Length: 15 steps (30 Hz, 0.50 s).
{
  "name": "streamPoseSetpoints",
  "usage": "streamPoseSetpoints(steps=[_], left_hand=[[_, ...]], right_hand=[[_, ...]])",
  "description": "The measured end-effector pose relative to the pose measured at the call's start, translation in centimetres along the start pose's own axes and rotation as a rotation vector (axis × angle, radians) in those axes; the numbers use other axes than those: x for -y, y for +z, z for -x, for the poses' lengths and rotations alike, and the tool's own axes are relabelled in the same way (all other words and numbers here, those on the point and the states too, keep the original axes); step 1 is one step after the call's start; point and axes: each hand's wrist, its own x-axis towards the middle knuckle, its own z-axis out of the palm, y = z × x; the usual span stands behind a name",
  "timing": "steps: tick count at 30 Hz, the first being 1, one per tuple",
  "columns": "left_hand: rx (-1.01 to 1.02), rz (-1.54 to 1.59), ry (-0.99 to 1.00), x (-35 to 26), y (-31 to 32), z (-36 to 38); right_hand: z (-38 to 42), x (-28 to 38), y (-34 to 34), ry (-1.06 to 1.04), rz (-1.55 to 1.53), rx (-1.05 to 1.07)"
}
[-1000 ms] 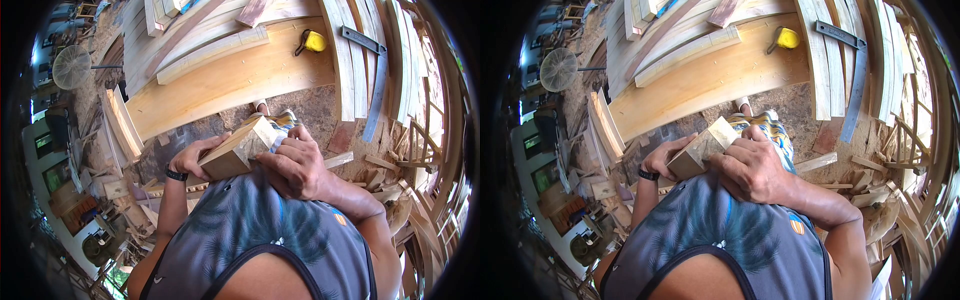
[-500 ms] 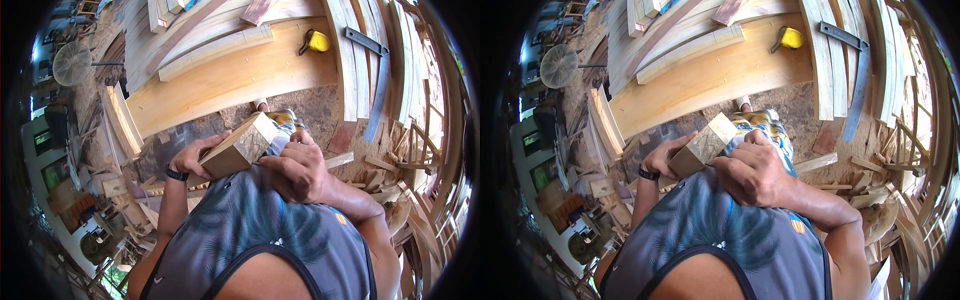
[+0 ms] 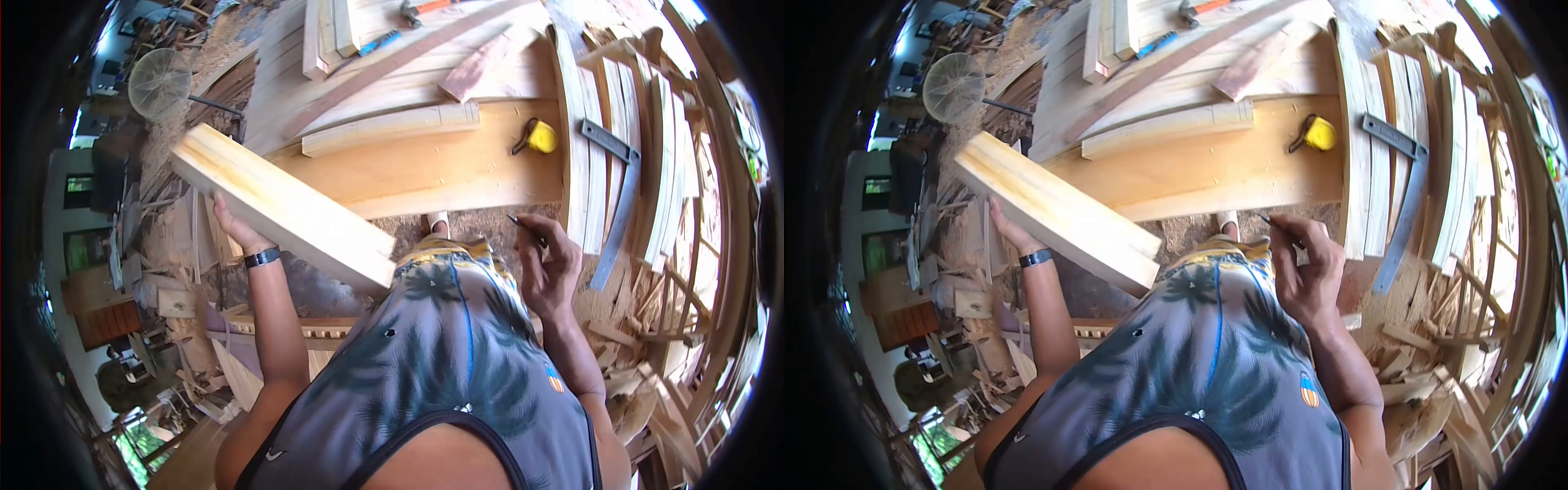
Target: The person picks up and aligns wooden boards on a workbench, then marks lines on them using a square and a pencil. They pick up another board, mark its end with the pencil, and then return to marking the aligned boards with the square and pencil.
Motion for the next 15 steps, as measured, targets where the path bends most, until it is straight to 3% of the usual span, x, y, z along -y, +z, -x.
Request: streamPoseSetpoints(steps=[3,5,7,15], left_hand=[[-0.190,-0.065,-0.030,1.6,1.9,-0.1],[-0.088,0.253,-0.251,4.3,0.9,0.0],[-0.074,0.293,-0.294,4.8,4.2,2.4],[-0.249,0.174,-0.238,6.7,5.0,5.0]], right_hand=[[-0.5,2.0,1.0,-0.156,0.006,0.027],[-0.8,3.3,1.8,-0.358,0.041,0.066],[-1.2,3.3,2.9,-0.575,-0.002,0.046],[-2.0,3.5,4.0,-0.687,-0.012,0.024]])
